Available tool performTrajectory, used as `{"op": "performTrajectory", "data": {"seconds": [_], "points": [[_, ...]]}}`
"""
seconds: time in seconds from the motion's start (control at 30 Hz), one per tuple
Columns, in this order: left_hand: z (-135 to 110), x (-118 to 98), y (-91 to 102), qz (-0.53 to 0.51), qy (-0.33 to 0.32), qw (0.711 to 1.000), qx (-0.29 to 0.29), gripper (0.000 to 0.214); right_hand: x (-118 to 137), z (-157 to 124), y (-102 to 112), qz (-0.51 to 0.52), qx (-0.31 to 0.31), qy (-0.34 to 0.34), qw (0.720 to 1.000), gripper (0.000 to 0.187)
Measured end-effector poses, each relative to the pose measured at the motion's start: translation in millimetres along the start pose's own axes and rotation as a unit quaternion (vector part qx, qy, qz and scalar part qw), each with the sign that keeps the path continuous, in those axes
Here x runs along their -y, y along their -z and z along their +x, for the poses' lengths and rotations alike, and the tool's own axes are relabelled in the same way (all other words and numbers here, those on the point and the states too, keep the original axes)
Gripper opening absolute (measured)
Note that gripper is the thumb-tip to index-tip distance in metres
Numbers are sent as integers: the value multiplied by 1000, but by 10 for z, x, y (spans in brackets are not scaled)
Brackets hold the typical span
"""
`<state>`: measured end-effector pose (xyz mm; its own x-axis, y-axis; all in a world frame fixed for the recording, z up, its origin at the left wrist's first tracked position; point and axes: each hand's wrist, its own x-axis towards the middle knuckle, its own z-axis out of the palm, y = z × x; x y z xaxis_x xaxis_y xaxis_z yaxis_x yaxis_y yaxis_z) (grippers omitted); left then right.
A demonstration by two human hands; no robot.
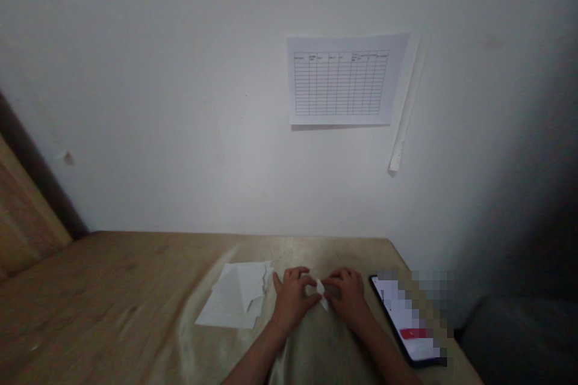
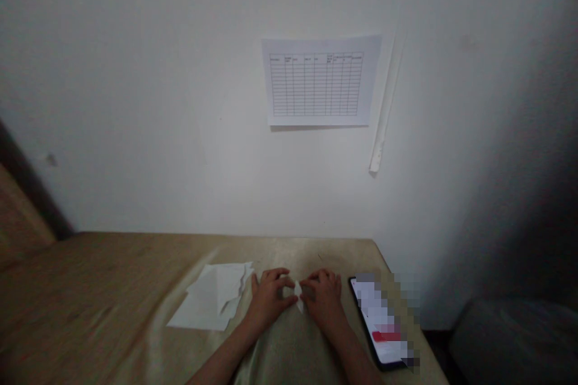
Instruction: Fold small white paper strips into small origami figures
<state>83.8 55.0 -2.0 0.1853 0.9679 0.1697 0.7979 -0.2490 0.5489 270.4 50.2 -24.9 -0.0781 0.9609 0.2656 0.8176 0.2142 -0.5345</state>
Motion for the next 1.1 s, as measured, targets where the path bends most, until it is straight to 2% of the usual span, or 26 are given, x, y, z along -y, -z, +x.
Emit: {"op": "performTrajectory", "data": {"seconds": [0.1,0.37,0.63,1.1], "points": [[5,7,-15,6,2,1000,0,26,7,17,2,7,10,-5,1000,29],[12,-16,-20,5,-6,1000,4,20,-15,39,-37,7,13,-11,1000,29],[-1,-45,-11,11,-29,999,-18,19,-59,33,-74,4,6,-4,1000,29],[81,24,-61,-46,8,999,-9,26,-5,30,-27,7,5,-13,1000,17]]}}
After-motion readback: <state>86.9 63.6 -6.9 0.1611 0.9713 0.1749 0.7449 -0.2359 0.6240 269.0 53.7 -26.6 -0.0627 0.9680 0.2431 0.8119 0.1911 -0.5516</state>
